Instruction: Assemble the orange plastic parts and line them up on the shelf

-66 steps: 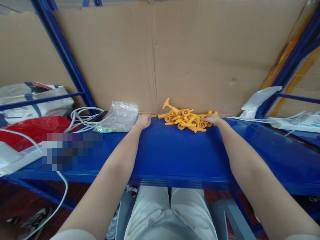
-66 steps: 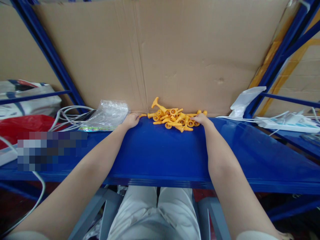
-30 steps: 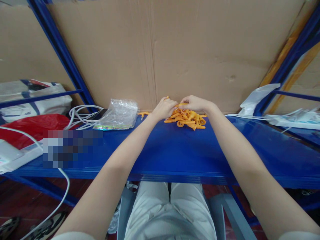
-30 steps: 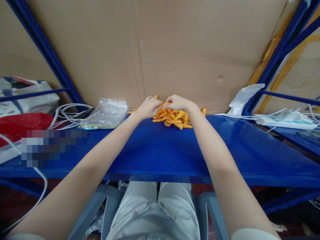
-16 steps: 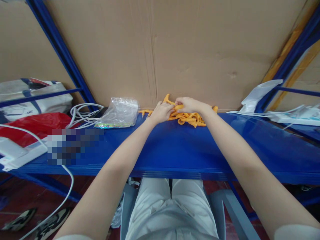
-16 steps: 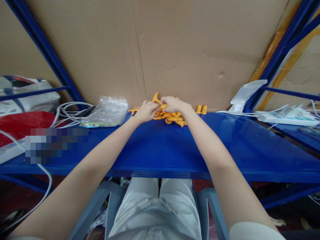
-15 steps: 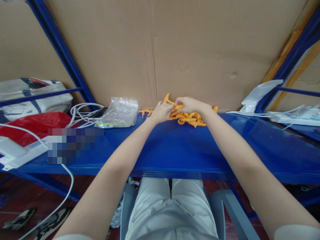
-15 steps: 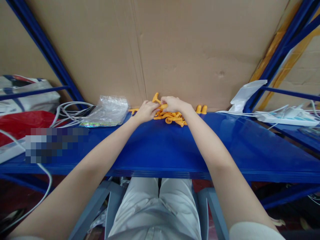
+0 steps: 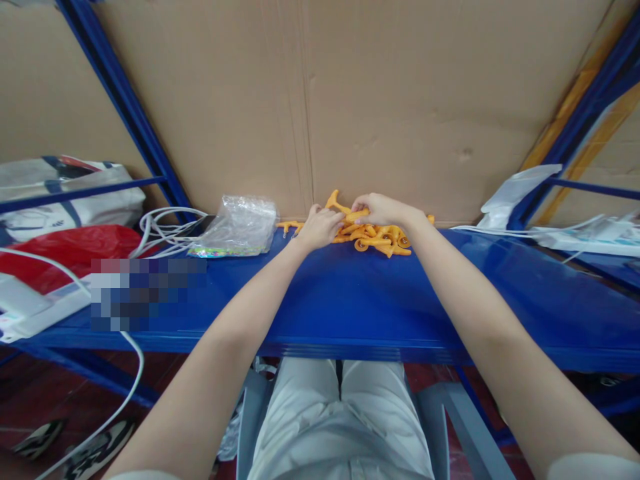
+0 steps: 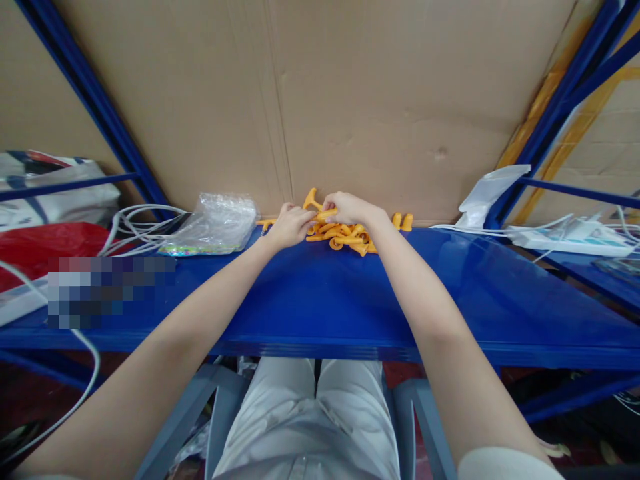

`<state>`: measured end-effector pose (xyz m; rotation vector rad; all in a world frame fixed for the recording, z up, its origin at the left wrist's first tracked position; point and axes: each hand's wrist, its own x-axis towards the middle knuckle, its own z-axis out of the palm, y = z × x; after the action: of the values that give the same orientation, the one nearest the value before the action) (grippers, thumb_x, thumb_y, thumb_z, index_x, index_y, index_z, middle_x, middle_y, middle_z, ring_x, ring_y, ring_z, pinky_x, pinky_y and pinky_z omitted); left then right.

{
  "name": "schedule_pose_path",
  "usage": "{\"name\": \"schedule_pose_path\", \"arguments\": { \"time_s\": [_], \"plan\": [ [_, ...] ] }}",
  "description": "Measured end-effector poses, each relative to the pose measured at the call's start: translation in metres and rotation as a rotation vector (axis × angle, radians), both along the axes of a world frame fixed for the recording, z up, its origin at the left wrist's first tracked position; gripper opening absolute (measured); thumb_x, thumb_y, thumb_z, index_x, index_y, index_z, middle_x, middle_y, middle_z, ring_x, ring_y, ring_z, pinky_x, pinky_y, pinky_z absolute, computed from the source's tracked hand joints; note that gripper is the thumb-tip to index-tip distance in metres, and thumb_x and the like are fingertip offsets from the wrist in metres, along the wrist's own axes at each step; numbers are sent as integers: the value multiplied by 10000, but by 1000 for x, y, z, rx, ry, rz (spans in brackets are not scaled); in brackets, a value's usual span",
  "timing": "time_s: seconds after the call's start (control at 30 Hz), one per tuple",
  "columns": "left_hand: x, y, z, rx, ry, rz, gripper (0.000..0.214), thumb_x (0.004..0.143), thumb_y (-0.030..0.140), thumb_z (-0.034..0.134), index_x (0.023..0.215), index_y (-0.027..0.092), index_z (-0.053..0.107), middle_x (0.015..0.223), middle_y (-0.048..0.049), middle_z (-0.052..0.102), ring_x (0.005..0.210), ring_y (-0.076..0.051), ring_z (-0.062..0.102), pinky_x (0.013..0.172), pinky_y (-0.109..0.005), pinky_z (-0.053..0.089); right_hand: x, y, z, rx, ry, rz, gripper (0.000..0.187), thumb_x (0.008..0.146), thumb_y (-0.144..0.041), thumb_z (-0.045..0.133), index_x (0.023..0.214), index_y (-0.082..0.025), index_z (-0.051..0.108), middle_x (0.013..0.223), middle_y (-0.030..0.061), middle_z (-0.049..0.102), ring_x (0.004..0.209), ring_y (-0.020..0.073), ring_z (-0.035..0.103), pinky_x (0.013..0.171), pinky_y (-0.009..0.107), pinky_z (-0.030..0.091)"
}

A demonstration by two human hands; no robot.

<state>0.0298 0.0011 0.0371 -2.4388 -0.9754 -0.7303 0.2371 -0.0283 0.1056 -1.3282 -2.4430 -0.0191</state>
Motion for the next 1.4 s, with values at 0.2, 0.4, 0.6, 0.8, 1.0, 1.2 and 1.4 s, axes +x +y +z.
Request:
{"name": "schedule_pose_path", "arguments": {
  "time_s": [0.2,0.4,0.6,0.8,1.0,1.2,1.4],
  "plan": [
    [0,-3,2,-9,-28,4,244,991,245,439,1033,193,673,990,-122,750,1002,-266,668,978,-483,379,-2,1,0,33,-43,41,239,827,-199,688,1047,-139,760,1050,107,770,953,226,673,827,280,479],
    [-1,-1,0,34,12,-14,241,994,265,437,1028,210,669,979,-109,759,1002,-265,660,1028,-529,362,0,3,-3,-87,21,12,210,873,-290,691,1006,-142,761,1011,92,785,890,198,685,777,254,471],
    [2,-3,-1,48,22,-13,247,987,247,448,1060,210,681,987,-119,759,1043,-283,659,1068,-585,328,3,3,-5,-123,7,-3,147,894,-262,675,986,-160,726,963,69,779,833,173,671,731,239,465],
    [6,-4,-2,68,4,-8,247,986,243,452,1082,213,677,992,-120,760,1072,-293,661,1078,-604,329,6,-4,0,-40,38,-21,272,784,-130,723,1049,-173,684,1101,78,741,947,190,662,811,255,485],
    [6,-4,-3,59,5,-3,261,991,223,455,1143,210,668,1032,-138,757,1103,-303,660,1088,-618,325,9,-3,1,-60,45,-20,278,768,-129,721,1039,-178,681,1110,77,735,964,201,657,826,268,489],
    [7,-5,-3,66,33,16,274,996,207,464,1199,199,649,1039,-144,757,1115,-302,655,1083,-615,325,10,2,-2,-25,0,4,293,796,-162,722,1086,-178,687,1137,81,730,976,195,655,844,269,490],
    [8,-8,-1,37,45,46,285,1000,210,471,1227,206,642,1047,-136,752,1127,-293,648,1090,-595,312,8,11,-7,54,-94,21,317,788,-178,708,1105,-183,724,1150,70,724,1015,213,646,866,276,483]
  ]
}}
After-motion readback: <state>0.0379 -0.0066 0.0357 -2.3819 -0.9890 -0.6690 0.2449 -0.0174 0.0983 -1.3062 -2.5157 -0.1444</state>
